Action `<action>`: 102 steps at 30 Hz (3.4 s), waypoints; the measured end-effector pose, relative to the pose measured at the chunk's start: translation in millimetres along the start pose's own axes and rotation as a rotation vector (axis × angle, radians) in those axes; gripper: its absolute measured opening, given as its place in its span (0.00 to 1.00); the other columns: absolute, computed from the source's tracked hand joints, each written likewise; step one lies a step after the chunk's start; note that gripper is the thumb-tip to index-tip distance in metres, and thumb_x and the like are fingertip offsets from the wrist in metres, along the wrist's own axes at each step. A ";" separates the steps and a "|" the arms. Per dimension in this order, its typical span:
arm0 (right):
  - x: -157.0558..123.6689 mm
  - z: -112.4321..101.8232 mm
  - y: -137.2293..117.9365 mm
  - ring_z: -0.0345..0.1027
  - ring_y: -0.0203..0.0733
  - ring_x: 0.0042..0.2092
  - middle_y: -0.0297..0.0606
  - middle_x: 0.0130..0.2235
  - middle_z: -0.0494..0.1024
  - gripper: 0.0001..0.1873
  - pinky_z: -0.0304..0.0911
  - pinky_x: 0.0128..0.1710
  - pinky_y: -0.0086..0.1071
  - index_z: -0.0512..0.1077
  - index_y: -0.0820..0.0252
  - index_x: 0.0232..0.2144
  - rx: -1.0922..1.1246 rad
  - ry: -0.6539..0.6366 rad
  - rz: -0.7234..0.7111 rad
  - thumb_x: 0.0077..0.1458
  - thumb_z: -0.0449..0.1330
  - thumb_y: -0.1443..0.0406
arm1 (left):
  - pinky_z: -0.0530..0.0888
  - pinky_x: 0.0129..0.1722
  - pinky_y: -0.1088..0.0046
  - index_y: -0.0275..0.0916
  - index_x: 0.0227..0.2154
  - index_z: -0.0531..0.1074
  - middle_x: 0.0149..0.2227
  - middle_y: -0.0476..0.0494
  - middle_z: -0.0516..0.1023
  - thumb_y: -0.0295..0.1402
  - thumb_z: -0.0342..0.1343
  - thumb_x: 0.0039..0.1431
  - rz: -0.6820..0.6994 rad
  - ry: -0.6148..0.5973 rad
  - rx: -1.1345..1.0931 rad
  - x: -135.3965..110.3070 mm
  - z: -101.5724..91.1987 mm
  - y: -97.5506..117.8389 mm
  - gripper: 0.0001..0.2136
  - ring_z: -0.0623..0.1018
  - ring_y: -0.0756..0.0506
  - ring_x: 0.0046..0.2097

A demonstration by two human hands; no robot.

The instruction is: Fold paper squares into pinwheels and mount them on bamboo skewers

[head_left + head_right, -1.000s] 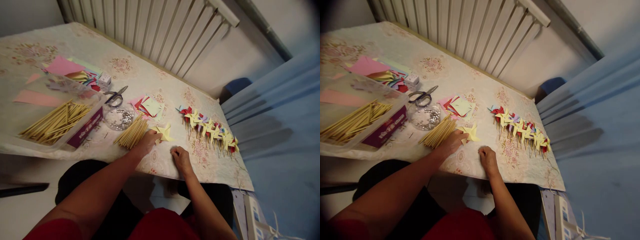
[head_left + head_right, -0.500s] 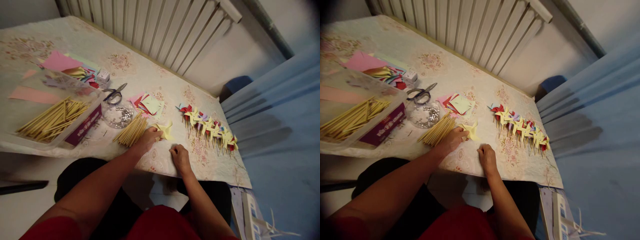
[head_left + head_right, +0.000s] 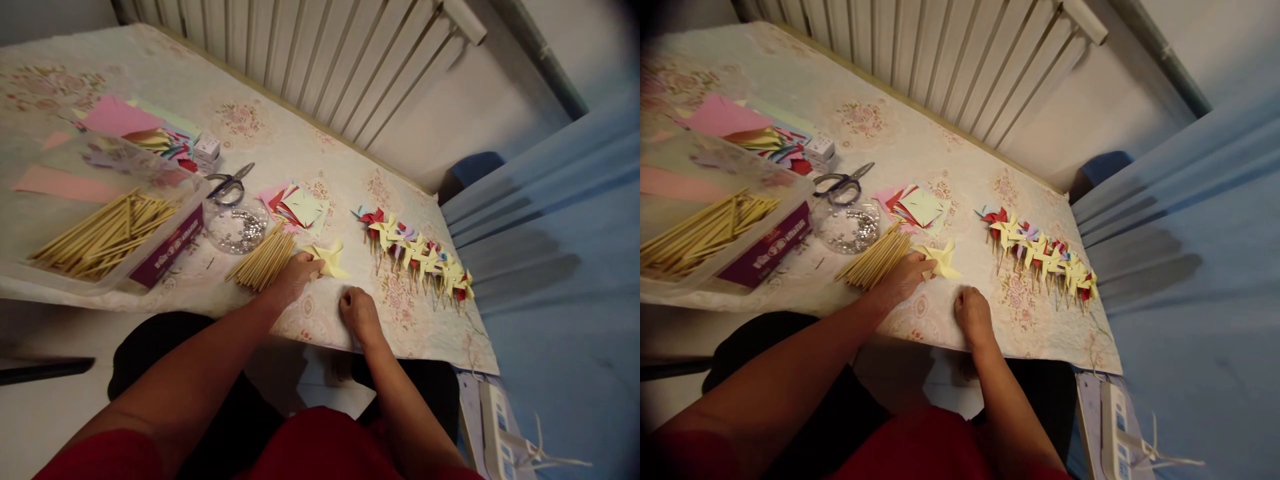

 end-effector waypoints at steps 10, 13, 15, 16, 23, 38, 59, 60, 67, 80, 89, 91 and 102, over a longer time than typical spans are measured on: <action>0.1 1.3 2.1 0.66 0.39 0.30 0.37 0.27 0.75 0.06 0.55 0.33 0.30 0.70 0.59 0.24 0.121 0.026 0.071 0.47 0.53 0.70 | 0.61 0.25 0.76 0.36 0.24 0.68 0.23 0.51 0.70 0.35 0.61 0.42 0.030 0.024 0.043 -2.0 -0.2 3.8 0.10 0.67 0.53 0.25; -2.8 1.1 9.9 0.65 0.38 0.27 0.35 0.24 0.74 0.06 0.56 0.31 0.30 0.69 0.58 0.22 0.224 0.015 0.123 0.46 0.54 0.69 | 0.61 0.25 0.77 0.35 0.25 0.69 0.22 0.52 0.69 0.35 0.61 0.41 0.036 0.025 0.023 -0.5 -0.9 1.4 0.10 0.67 0.53 0.24; -6.0 -6.1 14.8 0.65 0.38 0.26 0.34 0.22 0.73 0.05 0.56 0.30 0.30 0.69 0.58 0.21 0.270 0.036 0.156 0.45 0.54 0.68 | 0.61 0.25 0.77 0.35 0.26 0.69 0.22 0.52 0.69 0.34 0.61 0.41 0.041 0.025 0.013 1.3 -1.8 -1.0 0.10 0.67 0.53 0.24; -7.6 -12.7 16.1 0.65 0.38 0.26 0.33 0.22 0.73 0.05 0.57 0.30 0.30 0.69 0.58 0.21 0.292 0.059 0.166 0.45 0.54 0.68 | 0.61 0.25 0.77 0.35 0.26 0.69 0.22 0.52 0.69 0.34 0.60 0.41 0.044 0.022 0.011 2.0 -1.9 -2.0 0.10 0.67 0.53 0.24; -7.6 -70.7 -9.8 0.64 0.36 0.25 0.32 0.23 0.73 0.06 0.59 0.29 0.30 0.70 0.59 0.22 0.554 0.222 0.171 0.46 0.58 0.63 | 0.61 0.26 0.76 0.35 0.24 0.69 0.23 0.51 0.69 0.33 0.57 0.44 0.101 0.047 0.099 -1.2 0.2 0.3 0.07 0.67 0.53 0.25; 22.7 -41.5 -53.0 0.59 0.33 0.19 0.26 0.17 0.67 0.07 0.56 0.22 0.27 0.72 0.59 0.27 0.750 0.259 0.113 0.48 0.59 0.62 | 0.59 0.25 0.76 0.37 0.20 0.63 0.20 0.55 0.63 0.38 0.58 0.43 0.073 0.106 0.210 -12.8 5.4 11.2 0.11 0.62 0.54 0.23; 27.2 -23.7 -45.9 0.63 0.35 0.28 0.33 0.27 0.73 0.07 0.58 0.32 0.29 0.72 0.60 0.26 0.597 0.360 0.048 0.51 0.56 0.64 | 0.57 0.25 0.75 0.37 0.20 0.64 0.20 0.55 0.62 0.39 0.58 0.43 0.103 0.057 0.259 -14.1 7.2 10.1 0.11 0.60 0.54 0.24; 27.4 -23.1 -45.4 0.63 0.36 0.29 0.34 0.27 0.73 0.07 0.59 0.32 0.29 0.72 0.60 0.27 0.596 0.359 0.048 0.51 0.56 0.64 | 0.57 0.25 0.75 0.37 0.20 0.64 0.20 0.55 0.62 0.38 0.57 0.44 0.107 0.058 0.265 -14.6 7.5 11.1 0.11 0.60 0.54 0.24; 28.5 -21.4 -44.0 0.63 0.36 0.29 0.34 0.27 0.73 0.07 0.59 0.33 0.30 0.72 0.59 0.27 0.584 0.334 0.049 0.51 0.56 0.64 | 0.57 0.25 0.76 0.37 0.19 0.63 0.20 0.55 0.60 0.35 0.56 0.44 0.121 0.064 0.287 -13.8 6.6 10.7 0.09 0.59 0.54 0.24; 30.2 -23.8 -42.6 0.62 0.36 0.28 0.32 0.26 0.72 0.06 0.58 0.32 0.29 0.72 0.59 0.25 0.605 0.309 0.054 0.49 0.56 0.64 | 0.56 0.25 0.76 0.36 0.22 0.65 0.22 0.54 0.62 0.34 0.54 0.47 0.151 0.053 0.350 -8.0 4.8 2.6 0.07 0.60 0.53 0.25; 35.7 -30.0 -38.6 0.62 0.36 0.27 0.32 0.24 0.71 0.07 0.57 0.31 0.29 0.70 0.59 0.22 0.570 0.234 0.019 0.49 0.55 0.65 | 0.57 0.27 0.74 0.37 0.19 0.64 0.21 0.54 0.62 0.30 0.53 0.49 0.263 0.106 0.632 -8.1 6.7 11.0 0.07 0.62 0.51 0.27; 36.6 -32.8 -38.5 0.63 0.37 0.29 0.33 0.25 0.72 0.07 0.58 0.32 0.29 0.70 0.58 0.22 0.507 0.224 -0.015 0.50 0.55 0.65 | 0.57 0.28 0.74 0.37 0.19 0.64 0.21 0.53 0.63 0.29 0.53 0.49 0.279 0.109 0.668 -8.4 7.6 12.0 0.07 0.62 0.51 0.27; 37.9 -24.5 -36.8 0.62 0.35 0.26 0.30 0.22 0.69 0.08 0.57 0.30 0.28 0.68 0.58 0.20 0.626 0.184 0.065 0.48 0.55 0.64 | 0.61 0.30 0.75 0.36 0.24 0.68 0.25 0.50 0.70 0.27 0.51 0.52 0.269 0.119 0.805 -6.2 8.4 8.1 0.04 0.67 0.50 0.29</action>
Point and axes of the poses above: each hand's wrist, its own x-axis towards the middle knuckle, its own z-axis out of the palm, y = z × x, the point moved 4 cm from there along x, towards the middle knuckle
